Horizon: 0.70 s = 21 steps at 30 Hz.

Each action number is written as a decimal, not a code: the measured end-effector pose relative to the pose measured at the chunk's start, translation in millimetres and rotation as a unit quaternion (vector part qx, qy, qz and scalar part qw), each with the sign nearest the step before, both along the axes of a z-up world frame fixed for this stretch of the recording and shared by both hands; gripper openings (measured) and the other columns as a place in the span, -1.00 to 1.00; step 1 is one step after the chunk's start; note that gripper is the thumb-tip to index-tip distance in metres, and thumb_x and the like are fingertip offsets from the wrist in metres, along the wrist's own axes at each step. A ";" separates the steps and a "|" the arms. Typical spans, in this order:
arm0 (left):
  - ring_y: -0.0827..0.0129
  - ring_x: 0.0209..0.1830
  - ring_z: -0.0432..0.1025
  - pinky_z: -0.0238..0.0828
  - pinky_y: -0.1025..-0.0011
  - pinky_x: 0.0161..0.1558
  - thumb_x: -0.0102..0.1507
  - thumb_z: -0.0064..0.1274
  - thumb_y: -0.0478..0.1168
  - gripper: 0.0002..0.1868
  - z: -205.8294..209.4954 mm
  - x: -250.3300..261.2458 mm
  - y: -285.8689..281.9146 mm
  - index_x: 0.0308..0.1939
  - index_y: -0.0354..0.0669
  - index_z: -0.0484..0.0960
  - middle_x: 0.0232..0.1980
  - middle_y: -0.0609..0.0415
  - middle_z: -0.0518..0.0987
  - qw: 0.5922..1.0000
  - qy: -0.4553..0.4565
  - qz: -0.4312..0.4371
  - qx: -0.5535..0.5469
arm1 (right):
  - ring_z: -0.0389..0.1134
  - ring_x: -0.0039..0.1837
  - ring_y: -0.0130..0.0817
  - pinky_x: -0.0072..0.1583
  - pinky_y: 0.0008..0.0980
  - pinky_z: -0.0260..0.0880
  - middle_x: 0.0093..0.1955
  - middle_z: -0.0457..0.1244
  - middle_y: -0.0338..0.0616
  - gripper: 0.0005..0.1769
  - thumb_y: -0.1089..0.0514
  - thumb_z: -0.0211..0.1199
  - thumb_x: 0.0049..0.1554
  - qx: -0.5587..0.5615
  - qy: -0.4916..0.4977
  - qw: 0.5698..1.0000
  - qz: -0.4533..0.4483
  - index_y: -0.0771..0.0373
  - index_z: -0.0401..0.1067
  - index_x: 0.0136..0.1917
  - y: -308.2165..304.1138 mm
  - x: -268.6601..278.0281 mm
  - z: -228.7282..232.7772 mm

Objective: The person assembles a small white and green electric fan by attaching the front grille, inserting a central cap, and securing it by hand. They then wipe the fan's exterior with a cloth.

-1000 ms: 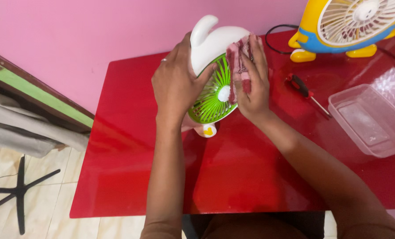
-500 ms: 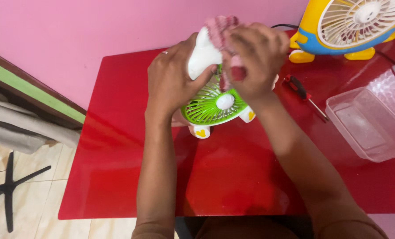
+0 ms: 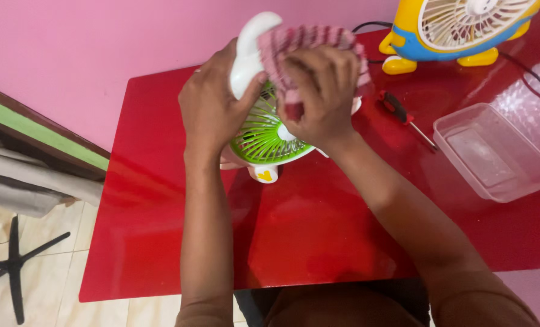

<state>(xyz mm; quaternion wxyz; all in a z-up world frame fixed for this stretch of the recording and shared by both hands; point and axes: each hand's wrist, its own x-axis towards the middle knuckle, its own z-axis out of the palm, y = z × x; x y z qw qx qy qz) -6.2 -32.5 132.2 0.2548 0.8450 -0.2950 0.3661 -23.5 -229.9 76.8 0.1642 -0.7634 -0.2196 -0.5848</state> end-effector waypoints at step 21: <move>0.11 -0.13 0.61 0.51 0.17 -0.09 0.43 0.06 0.10 -0.48 1.3 -8.2 -5.7 0.37 -0.06 0.49 0.11 -0.04 0.69 0.997 0.063 -0.025 -0.025 | 0.30 0.10 -0.16 0.10 -0.14 0.29 0.08 0.26 -0.16 -0.43 0.08 0.62 -0.13 0.032 0.028 0.997 0.071 0.11 0.60 0.18 -7.3 -5.8 6.9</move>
